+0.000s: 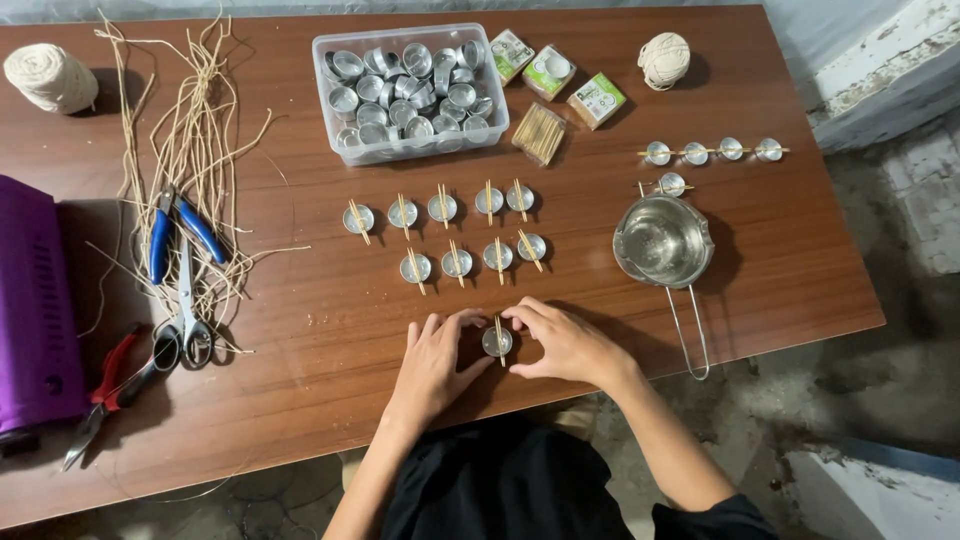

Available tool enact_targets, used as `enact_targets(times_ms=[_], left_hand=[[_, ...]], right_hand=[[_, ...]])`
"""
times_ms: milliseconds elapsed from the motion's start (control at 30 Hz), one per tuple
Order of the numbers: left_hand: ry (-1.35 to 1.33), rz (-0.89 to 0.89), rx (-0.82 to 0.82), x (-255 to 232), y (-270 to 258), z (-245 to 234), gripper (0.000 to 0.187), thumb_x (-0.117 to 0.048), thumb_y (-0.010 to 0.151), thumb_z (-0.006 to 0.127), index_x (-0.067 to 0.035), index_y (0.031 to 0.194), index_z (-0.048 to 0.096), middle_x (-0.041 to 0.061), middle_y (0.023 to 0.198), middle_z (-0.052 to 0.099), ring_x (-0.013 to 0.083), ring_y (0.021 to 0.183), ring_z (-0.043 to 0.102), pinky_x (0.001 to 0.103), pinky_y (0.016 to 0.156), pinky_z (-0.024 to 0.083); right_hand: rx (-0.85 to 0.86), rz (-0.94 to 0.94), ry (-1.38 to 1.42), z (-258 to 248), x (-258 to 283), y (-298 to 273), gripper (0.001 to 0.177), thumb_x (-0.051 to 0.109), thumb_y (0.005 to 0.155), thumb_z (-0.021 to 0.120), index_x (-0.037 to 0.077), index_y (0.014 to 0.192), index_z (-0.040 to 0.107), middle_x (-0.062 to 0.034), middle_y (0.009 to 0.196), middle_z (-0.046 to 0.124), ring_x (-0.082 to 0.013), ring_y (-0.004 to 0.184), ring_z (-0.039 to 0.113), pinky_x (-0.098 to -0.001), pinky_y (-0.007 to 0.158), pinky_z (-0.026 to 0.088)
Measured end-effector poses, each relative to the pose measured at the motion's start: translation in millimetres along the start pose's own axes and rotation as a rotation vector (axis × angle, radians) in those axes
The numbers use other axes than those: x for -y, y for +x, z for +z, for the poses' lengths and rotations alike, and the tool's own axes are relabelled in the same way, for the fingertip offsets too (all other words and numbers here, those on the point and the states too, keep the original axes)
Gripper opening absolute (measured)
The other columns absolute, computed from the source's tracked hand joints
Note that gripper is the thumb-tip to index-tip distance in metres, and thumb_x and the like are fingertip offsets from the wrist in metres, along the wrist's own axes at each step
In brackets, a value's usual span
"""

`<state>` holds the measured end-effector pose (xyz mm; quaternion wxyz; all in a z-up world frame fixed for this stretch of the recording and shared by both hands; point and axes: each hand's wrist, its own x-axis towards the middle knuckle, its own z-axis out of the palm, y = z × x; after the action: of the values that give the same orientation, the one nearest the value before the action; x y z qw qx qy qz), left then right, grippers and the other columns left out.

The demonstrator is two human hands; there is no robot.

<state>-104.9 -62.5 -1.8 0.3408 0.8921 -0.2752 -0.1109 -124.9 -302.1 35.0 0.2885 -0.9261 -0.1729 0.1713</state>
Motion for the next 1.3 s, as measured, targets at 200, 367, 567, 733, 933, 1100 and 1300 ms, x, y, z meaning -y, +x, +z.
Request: enact_targets(times_ms=[200, 367, 567, 733, 933, 1100, 1300], left_hand=[[0.014, 0.004, -0.009, 0, 1, 2, 0.065, -0.036, 0.083, 0.080, -0.019, 0.138, 0.049, -0.005, 0.125, 0.071, 0.0191, 0.101, 0.056, 0.035, 0.088, 0.035], [0.016, -0.005, -0.003, -3, 1, 0, 0.066, -0.035, 0.085, 0.079, -0.018, 0.141, 0.049, -0.004, 0.124, 0.071, 0.0186, 0.101, 0.056, 0.035, 0.087, 0.035], [0.026, -0.007, 0.006, 0, 3, 2, 0.070, -0.033, 0.084, 0.080, -0.017, 0.144, 0.047, -0.004, 0.124, 0.072, 0.0187, 0.102, 0.056, 0.035, 0.088, 0.035], [0.030, -0.006, 0.012, 1, 4, 2, 0.070, -0.033, 0.084, 0.080, -0.017, 0.144, 0.047, -0.004, 0.123, 0.072, 0.0193, 0.103, 0.056, 0.036, 0.089, 0.035], [0.028, -0.012, 0.012, 0, 4, 2, 0.069, -0.033, 0.085, 0.079, -0.016, 0.144, 0.047, -0.005, 0.123, 0.072, 0.0181, 0.102, 0.056, 0.035, 0.089, 0.035], [0.028, 0.016, -0.045, -1, 4, 3, 0.072, -0.032, 0.084, 0.081, -0.017, 0.145, 0.047, -0.005, 0.119, 0.073, 0.0177, 0.101, 0.057, 0.035, 0.090, 0.034], [-0.008, 0.027, -0.086, 5, 3, 8, 0.077, -0.032, 0.079, 0.083, -0.018, 0.145, 0.047, -0.008, 0.118, 0.074, 0.0168, 0.098, 0.058, 0.036, 0.092, 0.034]], right_hand=[[-0.004, -0.005, -0.020, -3, 7, 5, 0.063, 0.037, 0.070, 0.090, 0.009, 0.118, 0.061, -0.0040, 0.102, 0.061, -0.0238, 0.088, 0.068, -0.0385, 0.074, 0.059], [-0.012, 0.008, -0.003, -2, 6, 6, 0.060, 0.037, 0.071, 0.090, 0.009, 0.116, 0.062, -0.0034, 0.100, 0.061, -0.0231, 0.086, 0.068, -0.0383, 0.073, 0.059], [-0.024, -0.004, -0.006, -1, 4, 7, 0.058, 0.038, 0.070, 0.090, 0.011, 0.113, 0.062, -0.0027, 0.098, 0.061, -0.0232, 0.086, 0.067, -0.0380, 0.073, 0.059], [-0.036, -0.014, -0.003, -1, 3, 7, 0.054, 0.038, 0.070, 0.089, 0.012, 0.108, 0.062, -0.0017, 0.095, 0.061, -0.0221, 0.084, 0.067, -0.0372, 0.072, 0.058], [-0.055, -0.026, 0.002, 2, 0, 7, 0.054, 0.038, 0.070, 0.089, 0.012, 0.109, 0.062, -0.0023, 0.095, 0.061, -0.0220, 0.084, 0.066, -0.0375, 0.071, 0.057], [-0.083, 0.007, 0.110, -3, 3, -6, 0.067, 0.030, 0.069, 0.090, 0.009, 0.127, 0.063, -0.0069, 0.106, 0.066, -0.0258, 0.087, 0.069, -0.0409, 0.076, 0.059], [-0.545, 0.296, 0.231, -28, -20, -61, 0.042, 0.025, 0.079, 0.086, 0.021, 0.119, 0.074, 0.0023, 0.097, 0.075, -0.0156, 0.080, 0.077, -0.0298, 0.073, 0.062]])
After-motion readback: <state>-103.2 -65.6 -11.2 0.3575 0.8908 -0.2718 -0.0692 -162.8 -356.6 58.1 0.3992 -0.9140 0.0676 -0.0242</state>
